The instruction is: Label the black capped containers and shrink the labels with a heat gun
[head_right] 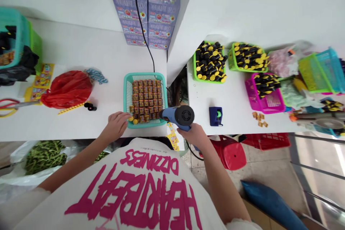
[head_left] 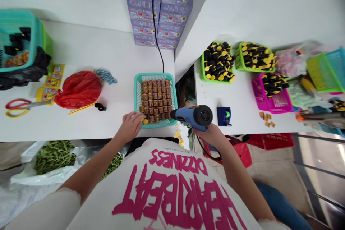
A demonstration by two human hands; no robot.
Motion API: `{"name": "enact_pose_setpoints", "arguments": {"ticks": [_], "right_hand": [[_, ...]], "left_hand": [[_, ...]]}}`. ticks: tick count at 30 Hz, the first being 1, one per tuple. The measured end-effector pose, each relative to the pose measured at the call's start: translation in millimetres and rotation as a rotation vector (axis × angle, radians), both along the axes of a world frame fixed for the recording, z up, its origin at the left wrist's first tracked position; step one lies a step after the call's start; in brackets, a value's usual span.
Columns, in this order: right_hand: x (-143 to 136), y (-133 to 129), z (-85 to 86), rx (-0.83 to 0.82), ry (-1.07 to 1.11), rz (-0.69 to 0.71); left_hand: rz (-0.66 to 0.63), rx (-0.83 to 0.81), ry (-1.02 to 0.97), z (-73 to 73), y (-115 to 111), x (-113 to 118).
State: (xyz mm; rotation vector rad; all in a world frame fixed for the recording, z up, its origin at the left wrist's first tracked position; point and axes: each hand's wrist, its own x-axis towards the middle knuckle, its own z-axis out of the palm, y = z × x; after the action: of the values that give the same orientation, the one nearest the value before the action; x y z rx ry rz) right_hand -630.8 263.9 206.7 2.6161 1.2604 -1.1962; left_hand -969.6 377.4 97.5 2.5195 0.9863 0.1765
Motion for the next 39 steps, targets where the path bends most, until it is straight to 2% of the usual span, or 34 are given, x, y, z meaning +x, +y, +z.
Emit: {"name": "enact_pose_setpoints", "arguments": {"ticks": [2,4,7,9,10,12,16,21,26,30,32,35,37,39], "right_hand": [[2,-7,2.2,0.062,-0.046,-0.087],[5,-13,3.1,0.127,-0.08,-0.211],[10,-20,3.3,0.191,-0.031,-0.404],[14,-23,4.1,0.214,-0.004,-0.453],[16,-24,4.8,0.216,0.0,-0.453],[17,-26,6.4,0.213,0.025,-0.434],[8,-26,4.4,0.161,0.15,-0.358],[-8,-15,-12.5,-0.008,0.196,-0.171],[-13,-2,-20.5,-0.059,0.155,-0.053],[-4,4,-14.8,-0.032,0.068,0.039],[1,5,-12.0,-0.02,0.028,0.07],[4,6,-10.2,0.024,-0.026,0.066],[4,9,-9.4,0.038,-0.047,0.025],[3,12,-8.1,0.021,-0.044,-0.026]], "left_hand": [[-0.196,-0.058,0.037,-10.2,-2,28],[-0.338,-0.094,0.044,-25.4,-5,65],[-0.423,-0.105,0.057,-51.2,-8,117],[-0.452,-0.109,0.076,-63.2,-6,135],[-0.457,-0.109,0.086,-66.2,-5,137],[-0.446,-0.1,0.103,-65.6,-3,125],[-0.345,-0.068,0.126,-44.4,-4,68],[-0.096,-0.008,0.145,-17.9,-7,5],[0.135,0.026,0.13,-7.2,-2,-24],[0.178,-0.015,0.158,-8.2,12,-19],[0.157,-0.041,0.164,-16.9,20,-2],[0.171,-0.047,0.173,-37.5,28,32],[0.226,-0.05,0.193,-49.2,25,53],[0.292,-0.061,0.214,-54.3,15,65]]}}
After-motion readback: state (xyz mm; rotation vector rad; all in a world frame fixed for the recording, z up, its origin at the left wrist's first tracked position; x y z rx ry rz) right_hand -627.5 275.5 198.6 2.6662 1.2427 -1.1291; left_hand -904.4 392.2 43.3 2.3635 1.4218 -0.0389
